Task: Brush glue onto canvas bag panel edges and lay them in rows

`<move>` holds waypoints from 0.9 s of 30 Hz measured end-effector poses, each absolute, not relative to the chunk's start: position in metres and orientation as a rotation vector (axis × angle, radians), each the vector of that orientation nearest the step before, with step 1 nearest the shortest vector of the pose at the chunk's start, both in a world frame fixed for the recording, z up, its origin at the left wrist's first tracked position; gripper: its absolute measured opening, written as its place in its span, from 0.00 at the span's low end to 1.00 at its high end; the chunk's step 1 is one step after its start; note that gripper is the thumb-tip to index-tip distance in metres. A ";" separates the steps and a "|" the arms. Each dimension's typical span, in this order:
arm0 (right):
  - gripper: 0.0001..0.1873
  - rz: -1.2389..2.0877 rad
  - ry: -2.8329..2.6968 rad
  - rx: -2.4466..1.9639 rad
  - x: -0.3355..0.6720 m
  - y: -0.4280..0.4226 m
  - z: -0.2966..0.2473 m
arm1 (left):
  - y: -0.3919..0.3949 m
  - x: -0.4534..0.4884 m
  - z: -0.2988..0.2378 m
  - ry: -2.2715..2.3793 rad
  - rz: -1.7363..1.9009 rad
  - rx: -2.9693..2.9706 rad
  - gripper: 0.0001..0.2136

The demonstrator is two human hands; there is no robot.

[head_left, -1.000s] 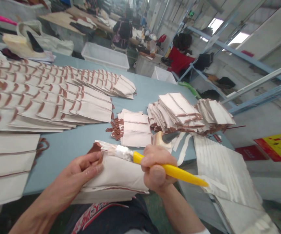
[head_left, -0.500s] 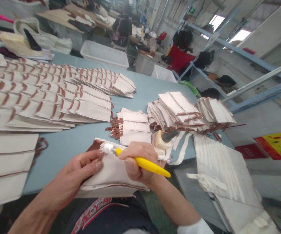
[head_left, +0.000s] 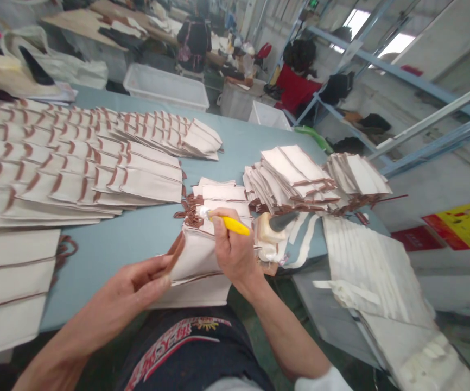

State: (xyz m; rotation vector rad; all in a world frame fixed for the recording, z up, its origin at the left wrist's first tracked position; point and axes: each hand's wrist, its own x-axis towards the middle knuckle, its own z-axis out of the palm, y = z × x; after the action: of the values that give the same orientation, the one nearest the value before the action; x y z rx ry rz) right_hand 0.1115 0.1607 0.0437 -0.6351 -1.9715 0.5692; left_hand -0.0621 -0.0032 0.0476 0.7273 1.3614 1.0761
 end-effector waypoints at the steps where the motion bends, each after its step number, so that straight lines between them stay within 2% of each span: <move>1: 0.15 0.568 -1.968 -0.661 0.112 0.165 0.044 | -0.007 -0.064 0.044 1.383 1.035 0.821 0.22; 7: 0.20 0.565 -1.979 -0.812 0.106 0.184 0.039 | -0.010 -0.051 0.044 1.519 0.962 1.202 0.14; 16: 0.09 0.621 -1.913 -0.551 0.152 0.123 0.082 | -0.022 -0.042 0.029 1.712 0.957 1.368 0.17; 23: 0.14 0.655 -1.968 -0.244 0.140 0.084 0.074 | -0.027 -0.036 0.026 1.695 1.014 1.368 0.19; 27: 0.11 0.668 -1.925 -0.438 0.142 0.088 0.076 | -0.025 -0.039 0.031 1.775 1.035 1.465 0.14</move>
State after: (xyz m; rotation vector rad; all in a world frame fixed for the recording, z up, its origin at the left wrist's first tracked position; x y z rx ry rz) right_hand 0.1422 0.0881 0.0764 -0.4381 -1.9247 0.6682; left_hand -0.0388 -0.0254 0.0313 1.4652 1.7753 1.0349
